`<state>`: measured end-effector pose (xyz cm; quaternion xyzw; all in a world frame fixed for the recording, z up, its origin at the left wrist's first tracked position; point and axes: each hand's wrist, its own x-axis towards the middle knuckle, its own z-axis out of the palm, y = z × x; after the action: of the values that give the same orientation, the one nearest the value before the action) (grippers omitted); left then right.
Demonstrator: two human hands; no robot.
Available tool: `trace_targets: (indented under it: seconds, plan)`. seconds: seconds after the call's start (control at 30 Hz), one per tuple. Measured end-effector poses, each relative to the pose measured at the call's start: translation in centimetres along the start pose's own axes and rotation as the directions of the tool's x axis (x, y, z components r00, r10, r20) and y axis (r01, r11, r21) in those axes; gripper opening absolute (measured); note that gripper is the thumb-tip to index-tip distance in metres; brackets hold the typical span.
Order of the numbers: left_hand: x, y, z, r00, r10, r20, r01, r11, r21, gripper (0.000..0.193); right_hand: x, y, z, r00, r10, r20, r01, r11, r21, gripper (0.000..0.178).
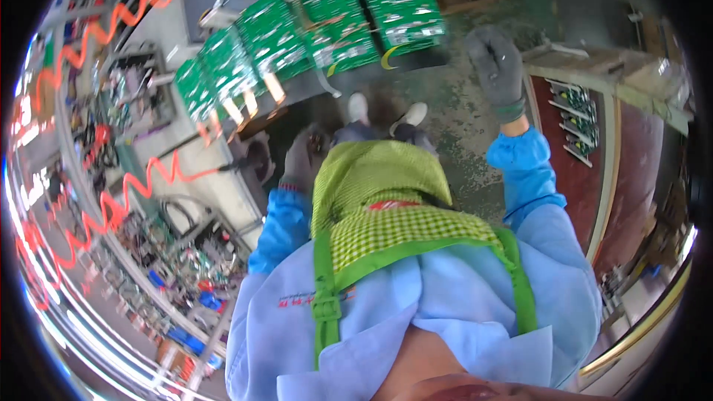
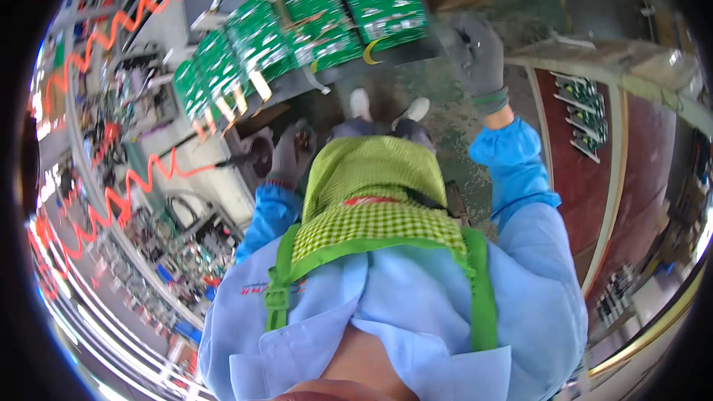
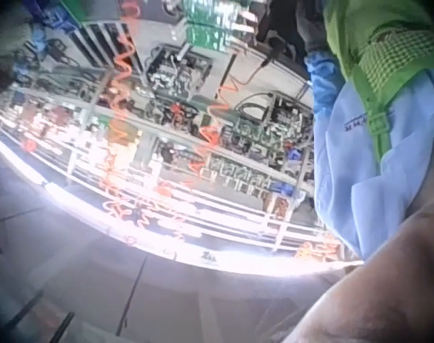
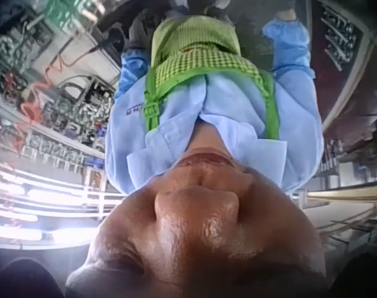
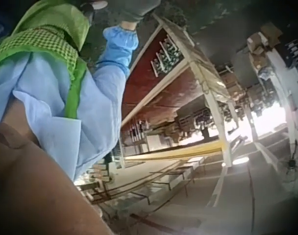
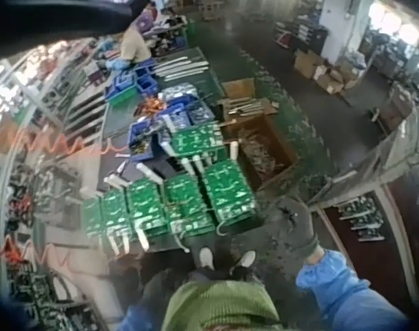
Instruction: The recorder is assembling components onto several green circuit boards at a factory workstation, attaching copper busbars and electrical parts.
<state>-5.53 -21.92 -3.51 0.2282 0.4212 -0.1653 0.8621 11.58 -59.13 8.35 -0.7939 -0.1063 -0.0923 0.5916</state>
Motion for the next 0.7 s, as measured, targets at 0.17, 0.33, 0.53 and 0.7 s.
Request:
trace_targets:
  seconds: [0.17, 0.33, 0.53, 0.7]
  plan:
    - [-0.5, -2.7, 5.4, 0.987, -0.138, 0.085, 0.054, 0.775, 0.630, 0.025, -13.3, 16.8, -4.3, 0.892, 0.435, -0.120, -0.429, 0.735, -0.526, 0.020]
    - [2.7, -4.4, 8.8, 0.938, -0.346, 0.016, 0.080, 0.261, 0.962, 0.022, -28.9, 33.2, 3.7, 0.500, 0.857, -0.129, -0.777, 0.378, -0.503, 0.045]
    - [4.5, -5.1, 2.2, 0.889, -0.335, -0.313, 0.378, 0.151, 0.913, 0.026, -36.4, 45.0, 16.4, 0.241, 0.970, 0.034, -0.766, 0.212, -0.607, 0.055]
    - [5.5, -4.7, 0.0, 0.936, -0.352, -0.017, -0.131, -0.391, 0.911, 0.020, -35.1, 52.4, 27.0, 0.261, 0.959, 0.110, -0.712, 0.268, -0.649, 0.056]
